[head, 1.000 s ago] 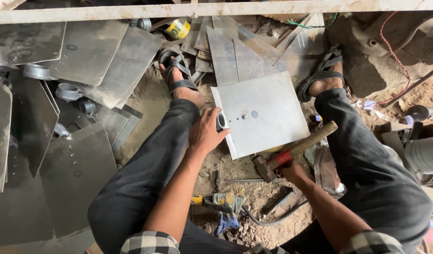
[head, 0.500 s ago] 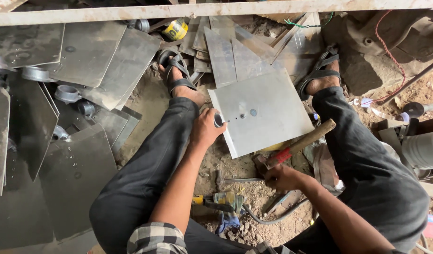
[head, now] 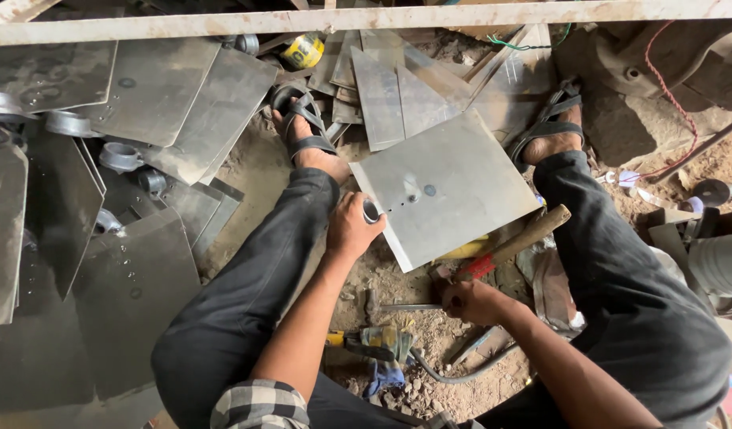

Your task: The person joins a metal pipe to a metal plate using a welding tool, then strikes the plate repeatedly with a hammer. They continue to alternate between hammering the plate and welding the pipe to secure the connection.

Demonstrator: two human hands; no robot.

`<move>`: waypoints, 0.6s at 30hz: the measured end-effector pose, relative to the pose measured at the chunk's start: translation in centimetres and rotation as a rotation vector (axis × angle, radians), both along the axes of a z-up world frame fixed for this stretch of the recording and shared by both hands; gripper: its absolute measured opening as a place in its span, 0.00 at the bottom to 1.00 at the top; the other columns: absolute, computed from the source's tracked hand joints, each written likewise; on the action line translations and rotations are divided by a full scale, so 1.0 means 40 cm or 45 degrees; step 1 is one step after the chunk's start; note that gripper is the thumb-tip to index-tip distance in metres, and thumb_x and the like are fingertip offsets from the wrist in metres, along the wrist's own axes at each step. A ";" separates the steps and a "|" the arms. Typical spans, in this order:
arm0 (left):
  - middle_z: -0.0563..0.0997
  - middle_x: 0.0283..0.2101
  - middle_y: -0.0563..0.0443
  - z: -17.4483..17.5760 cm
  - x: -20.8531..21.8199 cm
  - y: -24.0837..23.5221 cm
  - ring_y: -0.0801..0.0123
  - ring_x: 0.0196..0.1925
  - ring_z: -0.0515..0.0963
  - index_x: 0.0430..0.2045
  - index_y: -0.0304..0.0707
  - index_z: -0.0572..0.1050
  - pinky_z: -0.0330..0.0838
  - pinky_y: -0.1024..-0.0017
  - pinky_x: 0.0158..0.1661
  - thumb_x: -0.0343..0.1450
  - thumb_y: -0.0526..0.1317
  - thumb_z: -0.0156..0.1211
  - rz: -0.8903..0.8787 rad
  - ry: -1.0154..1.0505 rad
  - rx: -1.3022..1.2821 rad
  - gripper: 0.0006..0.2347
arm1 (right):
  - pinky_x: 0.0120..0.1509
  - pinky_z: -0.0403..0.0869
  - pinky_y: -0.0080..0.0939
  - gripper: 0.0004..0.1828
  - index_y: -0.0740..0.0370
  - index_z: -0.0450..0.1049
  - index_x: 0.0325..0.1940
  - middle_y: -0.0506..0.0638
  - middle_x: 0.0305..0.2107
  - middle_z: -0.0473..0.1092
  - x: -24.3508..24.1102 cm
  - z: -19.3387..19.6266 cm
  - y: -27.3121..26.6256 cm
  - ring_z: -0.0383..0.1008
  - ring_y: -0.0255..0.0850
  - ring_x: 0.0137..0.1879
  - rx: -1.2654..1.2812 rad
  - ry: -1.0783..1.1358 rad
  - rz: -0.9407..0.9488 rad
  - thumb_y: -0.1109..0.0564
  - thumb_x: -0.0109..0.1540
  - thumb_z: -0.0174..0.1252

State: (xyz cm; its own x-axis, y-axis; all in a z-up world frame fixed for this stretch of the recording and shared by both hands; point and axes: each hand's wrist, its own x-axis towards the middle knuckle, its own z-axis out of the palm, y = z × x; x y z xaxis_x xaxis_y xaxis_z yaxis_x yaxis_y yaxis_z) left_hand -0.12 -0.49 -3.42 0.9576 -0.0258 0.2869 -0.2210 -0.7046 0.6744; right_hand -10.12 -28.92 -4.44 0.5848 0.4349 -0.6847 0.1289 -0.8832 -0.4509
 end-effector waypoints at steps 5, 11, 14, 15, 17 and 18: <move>0.76 0.41 0.47 0.010 -0.050 -0.028 0.53 0.44 0.80 0.36 0.40 0.74 0.75 0.59 0.41 0.61 0.44 0.73 0.084 -0.036 0.070 0.16 | 0.49 0.80 0.45 0.08 0.52 0.83 0.42 0.49 0.35 0.81 0.012 -0.026 -0.016 0.83 0.41 0.40 0.166 -0.165 0.000 0.54 0.60 0.63; 0.74 0.41 0.48 0.040 -0.095 -0.070 0.54 0.41 0.79 0.35 0.42 0.74 0.75 0.58 0.38 0.60 0.46 0.74 0.191 0.028 0.244 0.18 | 0.49 0.80 0.42 0.07 0.50 0.82 0.42 0.47 0.35 0.81 0.037 0.025 -0.011 0.83 0.40 0.40 0.174 -0.109 0.021 0.52 0.60 0.64; 0.74 0.41 0.48 0.054 -0.112 -0.100 0.54 0.39 0.80 0.33 0.42 0.74 0.75 0.58 0.37 0.59 0.48 0.75 0.236 0.079 0.282 0.18 | 0.47 0.79 0.44 0.10 0.53 0.84 0.40 0.48 0.35 0.81 0.045 0.042 -0.022 0.82 0.41 0.40 0.360 -0.279 0.090 0.57 0.55 0.68; 0.74 0.42 0.48 0.058 -0.119 -0.106 0.54 0.39 0.80 0.32 0.41 0.74 0.75 0.58 0.37 0.59 0.48 0.75 0.248 0.088 0.287 0.18 | 0.45 0.80 0.44 0.11 0.55 0.84 0.40 0.48 0.35 0.81 0.044 0.037 -0.024 0.82 0.41 0.39 0.465 -0.351 0.110 0.59 0.54 0.68; 0.74 0.42 0.48 0.066 -0.126 -0.119 0.54 0.39 0.80 0.33 0.41 0.74 0.75 0.57 0.37 0.58 0.48 0.75 0.279 0.106 0.276 0.18 | 0.45 0.80 0.43 0.09 0.55 0.84 0.39 0.48 0.32 0.81 0.051 0.061 -0.026 0.83 0.39 0.38 0.470 -0.299 0.093 0.58 0.55 0.67; 0.74 0.43 0.49 0.071 -0.128 -0.125 0.53 0.40 0.80 0.33 0.41 0.74 0.75 0.57 0.38 0.58 0.49 0.76 0.297 0.123 0.265 0.19 | 0.44 0.80 0.42 0.08 0.55 0.84 0.39 0.48 0.30 0.82 0.055 0.074 -0.026 0.83 0.37 0.36 0.472 -0.250 0.063 0.58 0.55 0.67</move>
State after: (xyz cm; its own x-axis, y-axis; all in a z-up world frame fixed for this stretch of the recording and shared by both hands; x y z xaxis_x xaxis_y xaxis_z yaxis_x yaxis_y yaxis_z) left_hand -5.23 -5.47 -0.59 0.9671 0.1486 0.2064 0.0202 -0.8538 0.5202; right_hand -7.91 -29.95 -1.49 0.6609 0.6616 -0.3543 0.2823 -0.6566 -0.6995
